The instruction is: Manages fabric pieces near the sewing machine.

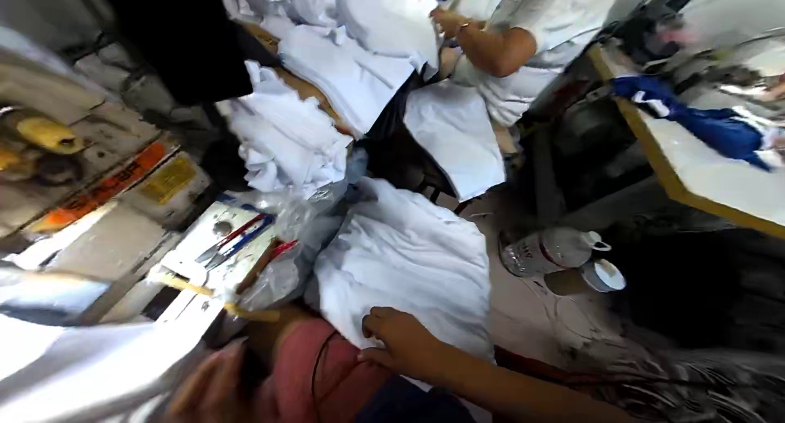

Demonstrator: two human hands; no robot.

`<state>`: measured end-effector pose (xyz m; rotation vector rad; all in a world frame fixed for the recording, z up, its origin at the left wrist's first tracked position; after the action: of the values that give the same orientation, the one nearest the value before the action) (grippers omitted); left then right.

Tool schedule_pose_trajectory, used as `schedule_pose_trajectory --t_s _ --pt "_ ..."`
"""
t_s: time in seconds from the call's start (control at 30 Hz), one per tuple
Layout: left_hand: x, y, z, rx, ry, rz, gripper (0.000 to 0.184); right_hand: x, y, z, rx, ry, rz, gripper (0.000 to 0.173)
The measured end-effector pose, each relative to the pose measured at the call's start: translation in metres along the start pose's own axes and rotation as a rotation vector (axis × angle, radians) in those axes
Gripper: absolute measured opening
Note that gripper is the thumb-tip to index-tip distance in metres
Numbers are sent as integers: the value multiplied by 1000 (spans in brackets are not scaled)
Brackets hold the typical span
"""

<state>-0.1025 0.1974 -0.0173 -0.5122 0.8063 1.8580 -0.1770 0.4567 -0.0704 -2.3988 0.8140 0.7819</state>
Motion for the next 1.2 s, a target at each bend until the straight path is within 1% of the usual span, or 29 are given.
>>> schedule_pose_trajectory --t_s 0.07,0.13,0.2,0.27,0.37,0.43,0.47,0.53,0.57,0.6,0.63,0.67,0.73,0.8,0.9,0.97,1.1,1.2 --pt "19 -14 10 -91 -23 -132 36 -1 11 -8 0 -38 -93 45" --pt "32 -24 11 -144 -38 -185 32 -4 13 -13 -17 -77 -165 45" --pt "43 -29 4 -157 -80 -211 29 -5 10 -17 -32 -100 -201 44" --pt "56 -34 -4 -186 -146 -237 27 -2 4 -16 -26 -150 -133 37" --pt "72 -38 -7 -264 -247 -316 25 11 -4 -7 -22 -298 81 18" --pt "79 -40 -5 -294 -263 -371 25 15 -9 -4 -35 -347 164 13" --pt "82 -41 -4 -292 -263 -386 24 14 -12 -4 -27 -333 194 14" --pt "84 -40 -4 -283 -261 -412 23 2 -18 -2 22 -217 208 17" --pt "85 -38 -4 -280 -261 -420 23 -9 -21 1 62 -113 163 19" --pt "86 -36 -5 -277 -263 -426 23 -20 -23 6 111 20 81 21" --pt "88 -35 -5 -275 -269 -436 23 -29 -25 12 139 160 5 22" --pt "91 -33 -4 -273 -280 -451 23 -34 -25 19 143 292 -35 23" --pt "98 -30 -1 -257 -297 -489 22 -39 -24 32 161 540 -44 20" --pt "106 -28 4 -233 -295 -519 21 -38 -23 40 185 702 -17 17" --pt "115 -23 14 -215 -249 -560 21 -35 -23 44 173 821 37 17" --pt "120 -21 21 -169 -187 -551 23 -33 -24 48 157 893 75 15" --pt "127 -19 37 23 -100 -472 24 -30 -27 55 115 991 107 13" --pt "131 -20 42 177 -31 -426 22 -29 -22 52 87 1027 100 16"
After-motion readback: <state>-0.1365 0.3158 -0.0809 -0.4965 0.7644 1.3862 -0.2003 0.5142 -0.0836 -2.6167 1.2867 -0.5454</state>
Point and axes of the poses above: each hand's wrist, its own y-axis towards the middle knuckle, its own x-axis out of the palm, z = x × y, the point moved 1 cm from there along y, towards the middle knuckle, and after that the axes turned 14 degrees about -x, right-handed, at the moved point
